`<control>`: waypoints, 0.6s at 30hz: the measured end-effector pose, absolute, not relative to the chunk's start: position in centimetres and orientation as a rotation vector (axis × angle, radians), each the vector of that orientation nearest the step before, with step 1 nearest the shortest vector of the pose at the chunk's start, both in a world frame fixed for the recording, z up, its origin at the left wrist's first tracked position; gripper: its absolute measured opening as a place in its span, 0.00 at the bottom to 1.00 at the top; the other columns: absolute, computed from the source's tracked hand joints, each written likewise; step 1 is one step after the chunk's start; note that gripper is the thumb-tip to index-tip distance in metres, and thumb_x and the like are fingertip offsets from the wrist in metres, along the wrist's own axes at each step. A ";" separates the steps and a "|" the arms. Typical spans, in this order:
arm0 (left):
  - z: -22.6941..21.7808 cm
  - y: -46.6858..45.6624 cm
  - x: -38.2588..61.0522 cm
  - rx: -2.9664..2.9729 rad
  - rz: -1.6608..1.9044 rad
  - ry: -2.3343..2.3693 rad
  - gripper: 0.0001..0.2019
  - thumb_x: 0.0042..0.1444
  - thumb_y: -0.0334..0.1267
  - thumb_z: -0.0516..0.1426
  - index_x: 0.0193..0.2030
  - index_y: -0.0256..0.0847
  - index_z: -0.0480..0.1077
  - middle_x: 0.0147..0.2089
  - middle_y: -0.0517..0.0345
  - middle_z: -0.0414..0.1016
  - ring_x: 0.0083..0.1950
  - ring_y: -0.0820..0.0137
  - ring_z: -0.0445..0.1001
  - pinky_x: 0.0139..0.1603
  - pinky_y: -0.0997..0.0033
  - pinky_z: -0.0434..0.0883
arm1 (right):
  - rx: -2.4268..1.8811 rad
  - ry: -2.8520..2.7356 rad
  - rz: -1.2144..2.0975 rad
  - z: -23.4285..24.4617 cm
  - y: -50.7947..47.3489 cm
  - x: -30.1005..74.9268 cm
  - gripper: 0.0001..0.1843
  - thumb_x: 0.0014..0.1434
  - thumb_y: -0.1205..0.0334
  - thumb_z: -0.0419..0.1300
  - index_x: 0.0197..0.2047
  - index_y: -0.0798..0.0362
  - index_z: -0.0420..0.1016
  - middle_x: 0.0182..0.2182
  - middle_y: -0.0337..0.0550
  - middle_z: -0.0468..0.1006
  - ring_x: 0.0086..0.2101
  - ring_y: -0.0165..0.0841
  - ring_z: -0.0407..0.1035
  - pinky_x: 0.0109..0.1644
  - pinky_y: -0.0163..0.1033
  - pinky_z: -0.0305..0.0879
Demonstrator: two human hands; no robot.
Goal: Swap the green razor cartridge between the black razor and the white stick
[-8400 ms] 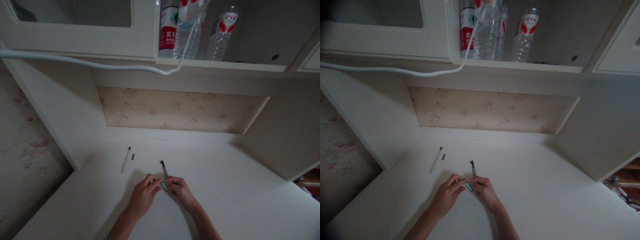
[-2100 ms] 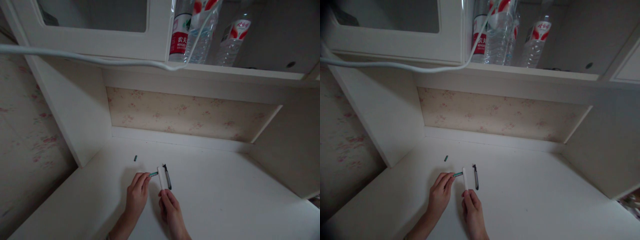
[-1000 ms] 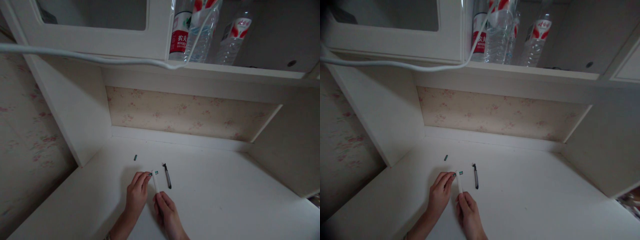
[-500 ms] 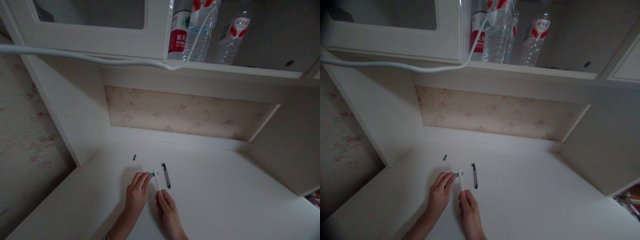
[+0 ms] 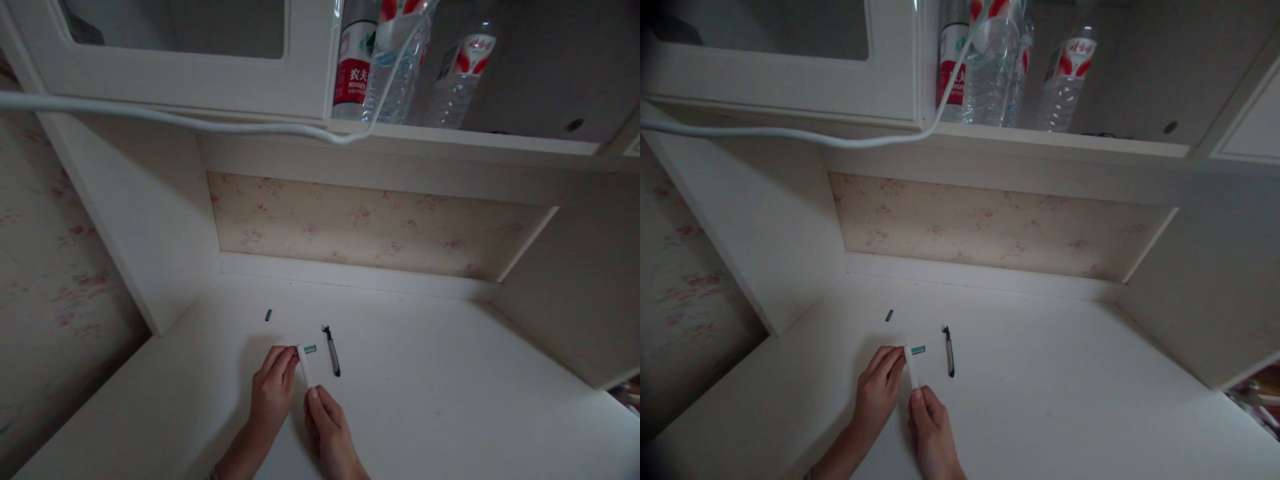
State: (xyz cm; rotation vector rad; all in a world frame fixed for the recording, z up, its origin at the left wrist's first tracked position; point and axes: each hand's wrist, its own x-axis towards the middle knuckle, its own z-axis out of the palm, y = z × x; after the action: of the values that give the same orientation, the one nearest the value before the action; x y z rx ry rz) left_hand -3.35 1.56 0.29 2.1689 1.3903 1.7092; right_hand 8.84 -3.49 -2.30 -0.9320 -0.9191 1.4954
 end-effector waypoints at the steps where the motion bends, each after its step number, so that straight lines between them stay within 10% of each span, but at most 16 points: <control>1: 0.3 1.6 -3.4 2.166 1.708 1.391 0.08 0.66 0.35 0.50 0.44 0.40 0.71 0.38 0.55 0.72 0.39 0.71 0.74 0.41 0.75 0.72 | -0.928 -0.903 1.502 -2.1 -3.5 8.8 0.30 0.54 0.33 0.61 0.26 0.51 0.56 0.21 0.30 0.49 0.22 0.27 0.41 0.23 0.33 0.38; 18: 0.5 1.5 -3.3 2.184 1.681 1.393 0.10 0.66 0.36 0.50 0.43 0.40 0.72 0.38 0.54 0.73 0.38 0.70 0.75 0.40 0.74 0.74 | -0.918 -0.893 1.533 -2.0 -3.4 8.7 0.31 0.52 0.33 0.62 0.25 0.52 0.58 0.21 0.31 0.50 0.21 0.27 0.41 0.23 0.33 0.37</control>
State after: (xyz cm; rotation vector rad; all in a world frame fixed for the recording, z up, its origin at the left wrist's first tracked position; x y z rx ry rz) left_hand -3.31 1.52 0.47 2.1838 1.3927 1.6808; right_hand 8.74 -3.35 -1.97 -0.9184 -0.8931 1.5326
